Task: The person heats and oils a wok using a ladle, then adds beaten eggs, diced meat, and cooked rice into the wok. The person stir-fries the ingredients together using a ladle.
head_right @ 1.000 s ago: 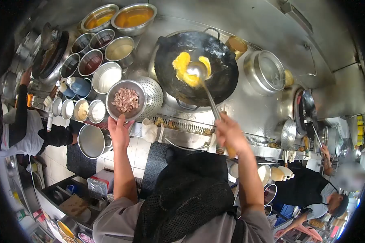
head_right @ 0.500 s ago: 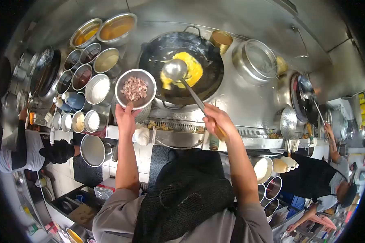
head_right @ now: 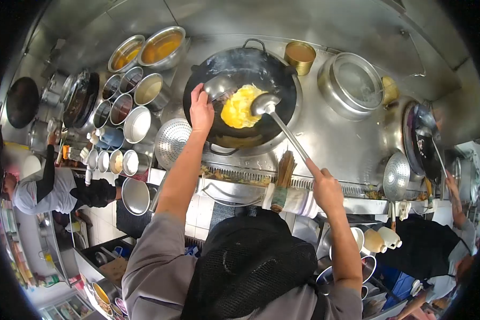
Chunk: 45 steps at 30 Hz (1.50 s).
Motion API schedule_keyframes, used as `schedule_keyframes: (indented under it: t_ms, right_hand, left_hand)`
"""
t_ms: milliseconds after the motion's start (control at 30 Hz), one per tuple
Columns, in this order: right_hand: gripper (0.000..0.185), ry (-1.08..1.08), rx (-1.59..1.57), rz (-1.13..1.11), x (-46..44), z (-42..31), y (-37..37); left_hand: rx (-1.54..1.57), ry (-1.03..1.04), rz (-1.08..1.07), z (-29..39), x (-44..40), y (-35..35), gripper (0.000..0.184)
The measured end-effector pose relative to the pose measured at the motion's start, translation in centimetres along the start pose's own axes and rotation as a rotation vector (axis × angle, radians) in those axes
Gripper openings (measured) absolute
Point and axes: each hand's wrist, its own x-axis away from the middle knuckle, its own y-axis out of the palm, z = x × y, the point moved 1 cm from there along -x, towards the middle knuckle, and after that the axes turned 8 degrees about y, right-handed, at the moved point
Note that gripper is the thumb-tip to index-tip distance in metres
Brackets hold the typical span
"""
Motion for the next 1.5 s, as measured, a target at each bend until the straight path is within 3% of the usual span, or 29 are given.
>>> schedule_keyframes:
  t_ms: [67,200,267,333,367,400,467,533,600,667,733,800,833,900,1000,1067,1100,1133,1167,1233,1300,1400,1500]
  right_hand:
    - [0.063,0.000,0.062,-0.030,0.4,1.6,-1.3]
    - [0.064,-0.035,0.178,-0.008,0.8,3.2,-3.5]
    - [0.064,-0.059,0.207,0.020,0.6,3.8,-4.2]
    - [0.062,-0.092,0.181,0.033,-0.3,3.1,-4.8]
    - [0.061,-0.113,0.117,0.063,-0.8,2.5,-4.9]
    - [0.060,-0.138,0.056,0.090,-1.3,1.9,-5.0]
    - [0.060,-0.185,-0.002,0.063,-2.9,1.0,-4.6]
    - [0.062,-0.206,-0.227,0.043,-4.2,0.8,-2.9]
    - [0.062,-0.264,-0.304,-0.007,-6.8,0.2,-0.7]
    - [0.059,-0.129,-0.380,-0.099,-9.6,-2.1,0.9]
    - [0.057,-0.285,-0.373,-0.087,-12.5,-4.2,3.0]
    - [0.057,-0.041,-0.687,-0.368,-14.2,-7.7,4.0]
    - [0.057,-0.135,-0.884,-0.399,-16.4,-6.9,7.4]
    - [0.057,-0.163,-0.793,-0.465,-16.4,-7.1,6.7]
    - [0.057,-0.209,-0.568,-0.577,-13.6,-6.4,5.3]
    - [0.063,-0.546,-0.331,-0.406,-12.5,-4.2,4.6]
    - [0.065,-0.485,-0.251,-0.382,-10.2,-4.1,2.9]
    - [0.064,-0.611,-0.088,-0.315,-11.1,-1.6,2.6]
    - [0.063,-0.813,0.230,-0.035,-12.7,1.3,2.4]
    - [0.053,-0.776,0.518,0.087,-7.4,-0.2,-2.2]
    - [0.053,-0.699,0.437,0.036,-6.6,-0.9,-2.4]
    - [0.054,-0.572,0.230,-0.128,-7.5,-1.7,-1.1]
    - [0.054,-0.432,0.061,-0.287,-8.9,-2.5,-0.5]
  left_hand:
    - [-0.112,0.141,-0.035,1.0,-1.2,-0.1,0.021]
    - [-0.188,0.288,0.131,2.4,-4.0,-1.4,0.023]
    - [-0.177,0.257,0.199,2.9,-3.9,-1.7,0.021]
    - [-0.205,0.306,0.183,4.1,-3.0,-1.2,0.018]
    - [-0.106,0.334,0.010,3.8,-1.9,-0.1,0.019]
    - [-0.028,0.195,-0.024,4.1,-0.5,0.8,0.017]
    - [-0.053,-0.047,0.182,2.2,0.6,0.9,0.015]
    - [-0.194,-0.085,0.301,-0.2,2.4,0.7,0.015]
    - [-0.014,-0.529,0.135,-1.5,4.6,-1.0,0.015]
    - [0.649,-0.906,0.350,-0.8,6.5,-3.7,0.016]
    - [0.833,-1.013,0.450,-1.7,9.3,-6.7,0.021]
    - [0.916,-1.001,0.614,-0.4,12.6,-11.4,0.023]
    - [0.979,-0.970,0.678,0.3,14.6,-14.0,0.024]
    - [1.072,-0.938,0.705,0.5,19.4,-19.4,0.027]
    - [0.902,-0.974,0.921,0.5,28.9,-25.5,0.027]
    - [0.827,-1.068,1.097,2.4,35.2,-30.8,0.030]
    - [0.774,-1.076,1.219,2.6,39.5,-32.3,0.029]
    - [0.745,-1.078,1.308,2.9,43.4,-33.7,0.029]
    - [0.653,-1.046,1.468,4.1,46.5,-35.6,0.027]
    - [0.506,-1.042,1.669,7.7,51.8,-39.2,0.027]
    - [0.462,-0.880,1.875,10.8,55.8,-42.4,0.025]
    - [0.162,-0.832,2.196,14.0,64.8,-44.4,0.024]
    - [-0.116,-0.755,2.333,20.0,71.4,-44.0,0.034]
